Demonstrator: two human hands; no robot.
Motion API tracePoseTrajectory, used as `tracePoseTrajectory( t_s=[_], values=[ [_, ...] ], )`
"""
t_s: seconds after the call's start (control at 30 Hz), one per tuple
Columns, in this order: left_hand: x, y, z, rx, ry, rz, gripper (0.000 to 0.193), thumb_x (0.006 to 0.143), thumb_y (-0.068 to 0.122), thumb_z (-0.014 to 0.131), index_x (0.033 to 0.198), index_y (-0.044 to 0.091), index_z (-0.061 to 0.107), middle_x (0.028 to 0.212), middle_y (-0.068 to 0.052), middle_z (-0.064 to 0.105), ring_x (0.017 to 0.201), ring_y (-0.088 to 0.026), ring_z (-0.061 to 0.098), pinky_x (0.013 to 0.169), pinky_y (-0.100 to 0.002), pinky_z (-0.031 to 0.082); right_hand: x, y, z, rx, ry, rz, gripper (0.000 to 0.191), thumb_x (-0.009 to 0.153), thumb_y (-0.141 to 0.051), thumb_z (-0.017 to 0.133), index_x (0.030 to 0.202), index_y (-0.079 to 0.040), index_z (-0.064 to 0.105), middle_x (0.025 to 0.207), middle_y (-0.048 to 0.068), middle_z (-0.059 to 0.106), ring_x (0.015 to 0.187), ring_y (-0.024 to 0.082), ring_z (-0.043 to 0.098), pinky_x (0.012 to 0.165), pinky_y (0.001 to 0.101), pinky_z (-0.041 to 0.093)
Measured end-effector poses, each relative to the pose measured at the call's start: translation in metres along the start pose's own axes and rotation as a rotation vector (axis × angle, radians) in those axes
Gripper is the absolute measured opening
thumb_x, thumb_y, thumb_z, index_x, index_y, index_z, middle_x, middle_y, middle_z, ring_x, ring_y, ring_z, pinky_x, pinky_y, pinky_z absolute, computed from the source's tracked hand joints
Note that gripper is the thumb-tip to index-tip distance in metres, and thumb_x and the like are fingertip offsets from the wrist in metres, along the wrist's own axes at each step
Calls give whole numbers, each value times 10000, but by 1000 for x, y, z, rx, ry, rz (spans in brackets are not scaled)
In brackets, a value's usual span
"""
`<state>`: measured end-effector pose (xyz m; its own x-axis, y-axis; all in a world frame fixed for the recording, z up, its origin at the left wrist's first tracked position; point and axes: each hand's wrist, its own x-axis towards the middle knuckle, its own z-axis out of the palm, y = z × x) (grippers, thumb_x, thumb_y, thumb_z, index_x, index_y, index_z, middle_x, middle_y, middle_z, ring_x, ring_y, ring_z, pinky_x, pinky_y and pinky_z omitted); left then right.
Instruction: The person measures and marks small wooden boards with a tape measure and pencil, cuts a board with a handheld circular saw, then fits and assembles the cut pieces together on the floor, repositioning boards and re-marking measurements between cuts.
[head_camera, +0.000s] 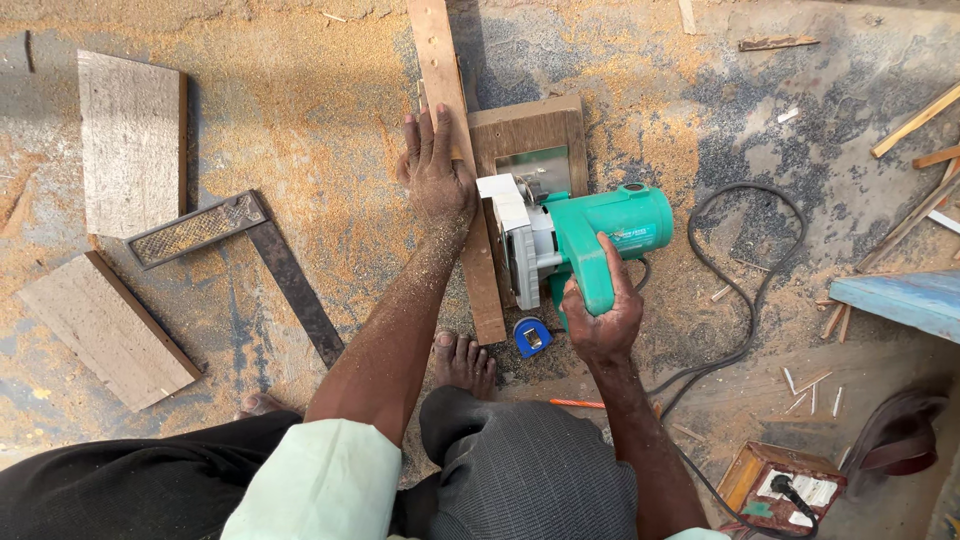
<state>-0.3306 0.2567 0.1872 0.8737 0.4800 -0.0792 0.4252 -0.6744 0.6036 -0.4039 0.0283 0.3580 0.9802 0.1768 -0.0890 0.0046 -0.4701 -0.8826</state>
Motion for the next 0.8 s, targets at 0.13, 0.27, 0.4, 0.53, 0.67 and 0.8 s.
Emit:
tracePoseTrajectory(
  t_s=[0.13, 0.27, 0.4, 0.53, 0.67, 0.8],
  values=[
    [5, 2, -3, -19, 1, 10, 629, 1047, 155, 425, 1662, 220, 306, 1729, -103, 277, 1628, -287, 190, 1250, -517, 180, 15, -5, 2, -35, 3, -17, 713, 925, -163, 653, 1575, 8, 415, 867, 61, 705, 749, 129, 717, 670, 312, 620],
    [8, 3, -7, 32, -1, 2, 610, 1068, 182, 423, 1663, 229, 296, 1741, -81, 262, 1626, -256, 155, 1231, -546, 171, 29, -13, 8, -46, 16, -23, 694, 921, -127, 647, 1569, -2, 432, 863, 63, 704, 737, 134, 713, 661, 317, 616],
    [10, -1, -9, 10, 11, 18, 612, 1076, 311, 493, 1644, 233, 278, 1718, -77, 246, 1602, -248, 147, 1201, -550, 182, 47, -23, 20, -42, 31, -11, 686, 926, -108, 648, 1570, -6, 436, 877, 64, 704, 736, 133, 709, 654, 312, 616],
    [14, -7, -10, 47, 43, 63, 681, 1042, 295, 508, 1672, 234, 259, 1744, -78, 238, 1623, -253, 165, 1219, -526, 208, 73, -35, 33, -25, 58, 25, 675, 915, -107, 651, 1555, -7, 461, 857, 60, 704, 700, 126, 697, 626, 307, 609],
    [18, -10, -12, 102, 69, 55, 667, 1051, 333, 525, 1667, 252, 282, 1743, -70, 278, 1623, -242, 206, 1216, -536, 227, 103, -48, 45, 8, 76, -24, 663, 905, -95, 664, 1536, 3, 485, 904, 79, 703, 694, 132, 687, 614, 315, 600],
    [24, -13, -18, 19, 62, 90, 674, 1052, 369, 547, 1652, 200, 293, 1705, -136, 281, 1601, -305, 199, 1201, -571, 216, 133, -60, 57, -18, 96, -25, 648, 895, -100, 660, 1515, -3, 502, 968, 94, 719, 674, 132, 704, 592, 309, 614]
  ],
)
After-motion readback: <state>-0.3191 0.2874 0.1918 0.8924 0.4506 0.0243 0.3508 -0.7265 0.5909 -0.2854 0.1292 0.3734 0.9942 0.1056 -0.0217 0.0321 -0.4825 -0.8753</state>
